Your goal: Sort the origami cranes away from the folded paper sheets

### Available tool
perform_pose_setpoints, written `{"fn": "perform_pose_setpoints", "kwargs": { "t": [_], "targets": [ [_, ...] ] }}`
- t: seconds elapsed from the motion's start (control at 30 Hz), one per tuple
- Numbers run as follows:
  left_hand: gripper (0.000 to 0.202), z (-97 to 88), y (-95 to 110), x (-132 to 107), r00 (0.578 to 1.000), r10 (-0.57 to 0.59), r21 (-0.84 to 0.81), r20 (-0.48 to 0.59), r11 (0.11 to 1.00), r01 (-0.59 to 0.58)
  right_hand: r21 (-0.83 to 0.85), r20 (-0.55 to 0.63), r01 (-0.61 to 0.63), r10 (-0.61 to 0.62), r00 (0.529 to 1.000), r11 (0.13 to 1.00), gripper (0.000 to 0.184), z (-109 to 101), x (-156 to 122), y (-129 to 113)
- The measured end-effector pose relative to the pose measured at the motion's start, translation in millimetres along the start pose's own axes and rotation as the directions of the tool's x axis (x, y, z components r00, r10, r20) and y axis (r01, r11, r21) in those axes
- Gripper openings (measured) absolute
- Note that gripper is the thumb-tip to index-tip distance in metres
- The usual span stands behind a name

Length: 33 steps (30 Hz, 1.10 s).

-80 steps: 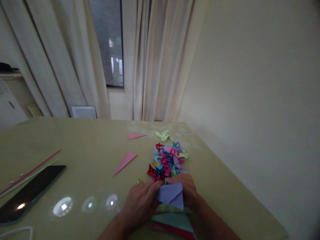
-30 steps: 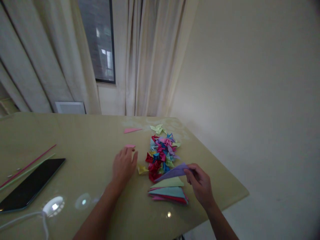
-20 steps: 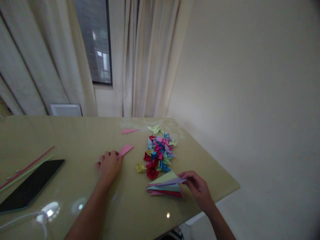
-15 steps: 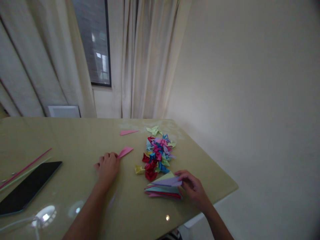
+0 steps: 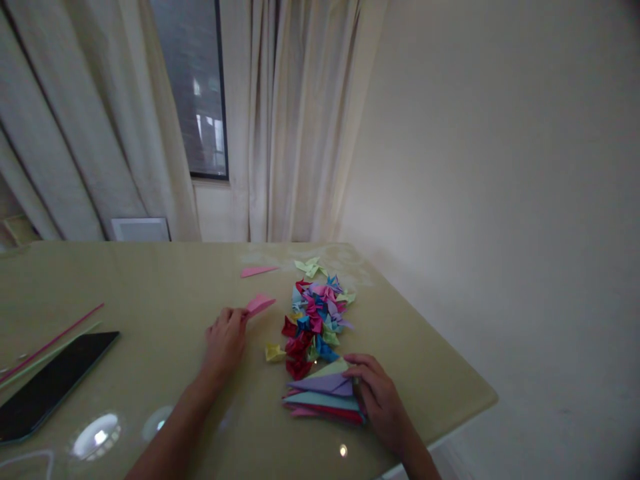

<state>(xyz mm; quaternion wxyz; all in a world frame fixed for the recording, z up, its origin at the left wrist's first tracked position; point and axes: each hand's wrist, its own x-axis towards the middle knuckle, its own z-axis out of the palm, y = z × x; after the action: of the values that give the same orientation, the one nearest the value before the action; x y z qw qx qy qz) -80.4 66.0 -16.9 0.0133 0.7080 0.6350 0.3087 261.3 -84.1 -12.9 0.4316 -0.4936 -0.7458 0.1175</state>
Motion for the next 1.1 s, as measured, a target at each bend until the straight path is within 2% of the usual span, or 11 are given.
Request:
{"fn": "perform_pose_setpoints", "kwargs": {
  "t": [0.07,0.17,0.27,0.33,0.4,0.57,0.67,0.7,0.8,0.9,1.1],
  "targets": [
    [0.031,1.1,17,-8,0.97,0.172,-0.146,-0.173,0.969,-0.198,-0.039,-0.018,0.031,-0.031,0.999,0.999,0.028,1,-1,-4],
    [0.024,-0.2,51,-29,0.822,0.427,-0.211,-0.377,0.825,-0.525,-0.064,-0.094,0.06,-0.066,0.993,0.996,0.036,3,-5,-5],
    [0.023,-5.6,82,-51,0.605,0.699,-0.204,-0.381,0.575,-0.792,-0.055,-0.229,0.044,-0.056,0.972,0.998,0.064,3,-10,-3],
    [0.023,-9.5,95,-62,0.476,0.804,-0.217,-0.357,0.424,-0.879,-0.053,-0.267,0.076,-0.087,0.96,0.996,0.055,1,-12,-2],
    [0.026,-12.2,103,-68,0.427,0.842,-0.252,-0.331,0.357,-0.899,-0.047,-0.225,0.14,-0.147,0.963,0.989,0.034,-3,-11,-4],
    [0.028,-13.9,99,-68,0.486,0.83,-0.309,-0.274,0.403,-0.861,-0.07,-0.133,0.246,-0.253,0.958,0.967,0.021,-8,-5,-14],
    [0.026,-8.8,78,-44,0.522,0.809,-0.256,-0.27,0.462,-0.849,-0.119,-0.135,0.259,-0.274,0.952,0.959,0.026,-8,-5,-15],
    [0.026,-4.8,67,-30,0.559,0.789,-0.237,-0.257,0.509,-0.828,-0.127,-0.141,0.267,-0.284,0.948,0.955,0.027,-8,-5,-14],
    [0.028,15.1,26,22,0.793,0.571,-0.125,-0.214,0.789,-0.602,-0.132,-0.15,0.299,-0.318,0.936,0.945,0.029,-7,-7,-10],
    [0.04,41.1,-10,76,0.94,0.336,0.075,-0.057,0.94,-0.331,-0.136,-0.165,0.31,-0.33,0.929,0.941,0.028,-5,-7,-4],
    [0.063,79.3,-28,145,0.969,0.173,0.165,0.173,0.965,-0.202,-0.21,-0.249,0.35,-0.396,0.884,0.913,0.023,11,-5,13]
  ]
}}
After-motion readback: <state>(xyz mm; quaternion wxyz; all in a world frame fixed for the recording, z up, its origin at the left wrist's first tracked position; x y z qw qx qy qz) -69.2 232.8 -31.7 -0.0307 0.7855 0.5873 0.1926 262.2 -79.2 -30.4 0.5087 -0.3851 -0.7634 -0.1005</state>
